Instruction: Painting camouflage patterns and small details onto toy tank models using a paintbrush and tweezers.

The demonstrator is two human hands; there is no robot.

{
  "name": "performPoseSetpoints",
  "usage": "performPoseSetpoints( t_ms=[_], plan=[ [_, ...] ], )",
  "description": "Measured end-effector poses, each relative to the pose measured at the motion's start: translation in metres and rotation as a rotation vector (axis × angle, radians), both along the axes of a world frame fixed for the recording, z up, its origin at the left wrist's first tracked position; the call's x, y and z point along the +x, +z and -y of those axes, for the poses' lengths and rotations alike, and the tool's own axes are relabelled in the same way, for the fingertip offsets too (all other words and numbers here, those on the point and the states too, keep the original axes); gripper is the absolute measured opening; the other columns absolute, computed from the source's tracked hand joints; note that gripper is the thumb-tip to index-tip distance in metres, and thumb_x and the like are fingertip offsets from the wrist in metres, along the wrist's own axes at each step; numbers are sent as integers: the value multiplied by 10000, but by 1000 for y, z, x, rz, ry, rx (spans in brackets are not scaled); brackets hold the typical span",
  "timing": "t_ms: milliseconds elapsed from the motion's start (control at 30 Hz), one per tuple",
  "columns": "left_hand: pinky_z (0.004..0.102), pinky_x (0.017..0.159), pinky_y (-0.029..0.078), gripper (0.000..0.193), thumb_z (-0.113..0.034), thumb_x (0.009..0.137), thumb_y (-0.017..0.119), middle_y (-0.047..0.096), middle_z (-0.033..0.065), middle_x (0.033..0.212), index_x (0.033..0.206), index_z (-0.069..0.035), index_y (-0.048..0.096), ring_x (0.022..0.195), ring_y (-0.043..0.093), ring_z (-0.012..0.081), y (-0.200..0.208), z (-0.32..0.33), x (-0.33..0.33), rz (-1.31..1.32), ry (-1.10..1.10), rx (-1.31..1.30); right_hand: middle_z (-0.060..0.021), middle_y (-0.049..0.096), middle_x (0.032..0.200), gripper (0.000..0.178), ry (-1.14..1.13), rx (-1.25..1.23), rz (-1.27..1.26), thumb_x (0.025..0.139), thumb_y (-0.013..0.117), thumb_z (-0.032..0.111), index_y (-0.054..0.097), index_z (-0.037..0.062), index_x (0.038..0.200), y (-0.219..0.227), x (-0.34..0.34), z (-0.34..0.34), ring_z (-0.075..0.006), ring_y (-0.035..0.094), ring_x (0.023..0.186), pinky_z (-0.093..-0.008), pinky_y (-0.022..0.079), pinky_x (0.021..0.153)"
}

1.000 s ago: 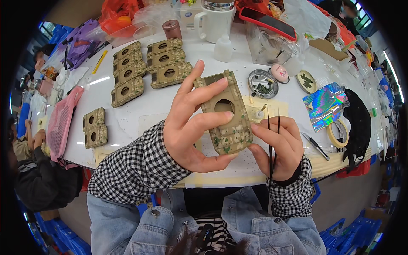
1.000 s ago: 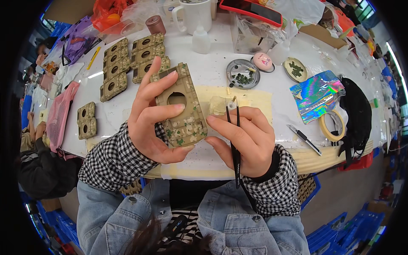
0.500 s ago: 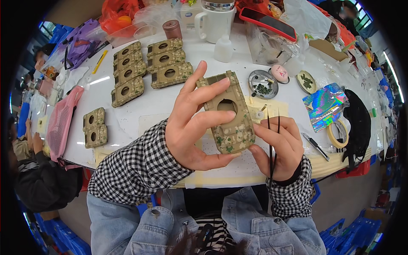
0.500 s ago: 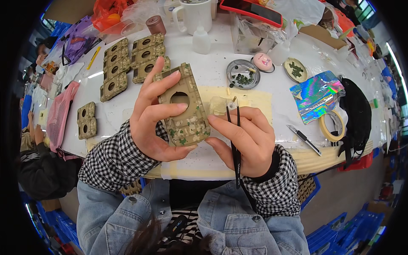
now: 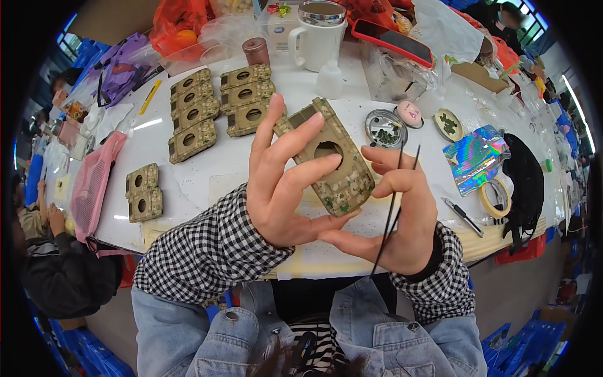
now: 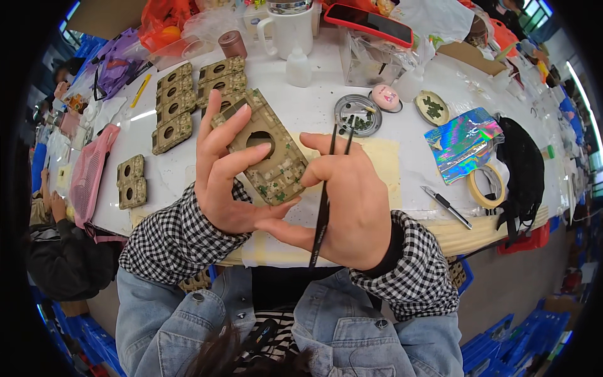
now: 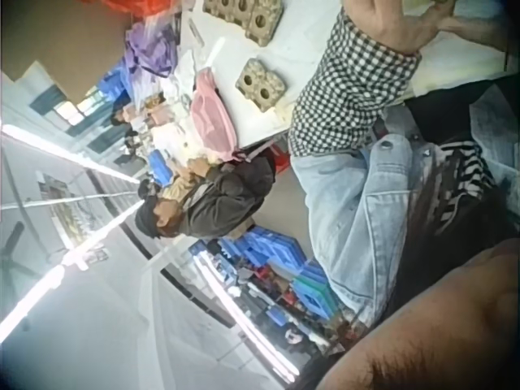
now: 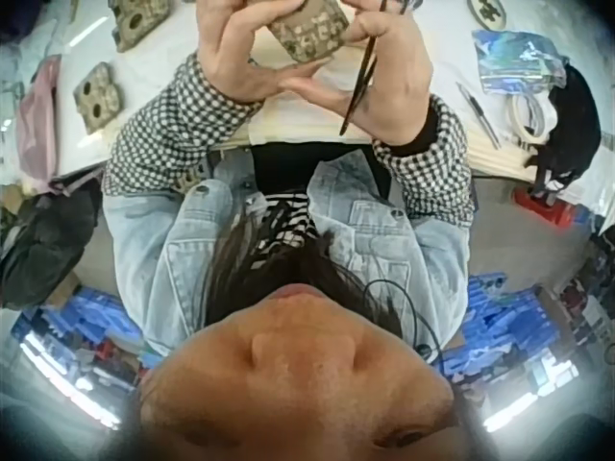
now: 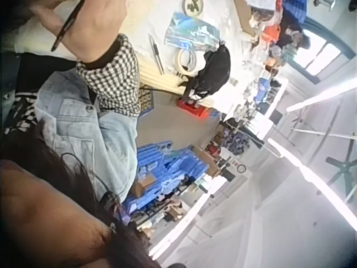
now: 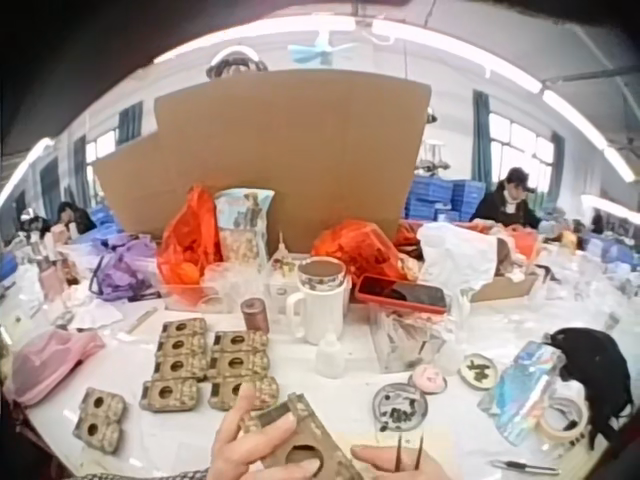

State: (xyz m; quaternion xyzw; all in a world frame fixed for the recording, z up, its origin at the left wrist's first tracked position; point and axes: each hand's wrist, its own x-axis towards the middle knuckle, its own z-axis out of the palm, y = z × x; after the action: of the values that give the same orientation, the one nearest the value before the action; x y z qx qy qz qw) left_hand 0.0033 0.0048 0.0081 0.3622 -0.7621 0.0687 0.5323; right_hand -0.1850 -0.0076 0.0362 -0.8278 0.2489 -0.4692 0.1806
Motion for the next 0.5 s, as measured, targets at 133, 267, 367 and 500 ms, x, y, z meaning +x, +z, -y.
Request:
performPoseSetpoints(
  t_ms=[133,267,367,500],
  plan=[
    [562,1037,314,617,-271,637,833,477,204,1293,1141,-43,559,1258,350,503,-1,1,0,-11,34,-58,-114,550,827,439,-6,-111,-24,644,813,93,476,2,910,6,14,-1,-343,605,890,-402,486,698],
    [552,1036,328,752,-220,628,837,409,228,1344,1266,-34,484,1290,301,500,3,-2,5,7,-28,-1,-106,546,820,411,-28,-101,-70,651,797,70,470,6,891,11,12,0,-342,607,868,-387,487,691],
    [539,1046,327,827,-156,626,835,282,251,1417,1325,-27,412,1321,240,502,4,0,0,-127,-194,54,-126,549,829,400,-38,-59,-89,653,792,70,467,18,880,13,3,7,-334,612,871,-372,489,697],
    [515,1058,306,1058,-147,653,827,89,237,1487,1448,-74,133,1393,141,385,0,-1,2,-343,-440,264,-168,564,879,397,-49,21,-59,651,788,78,463,24,873,14,-5,11,-308,615,876,-344,494,726]
  ],
)
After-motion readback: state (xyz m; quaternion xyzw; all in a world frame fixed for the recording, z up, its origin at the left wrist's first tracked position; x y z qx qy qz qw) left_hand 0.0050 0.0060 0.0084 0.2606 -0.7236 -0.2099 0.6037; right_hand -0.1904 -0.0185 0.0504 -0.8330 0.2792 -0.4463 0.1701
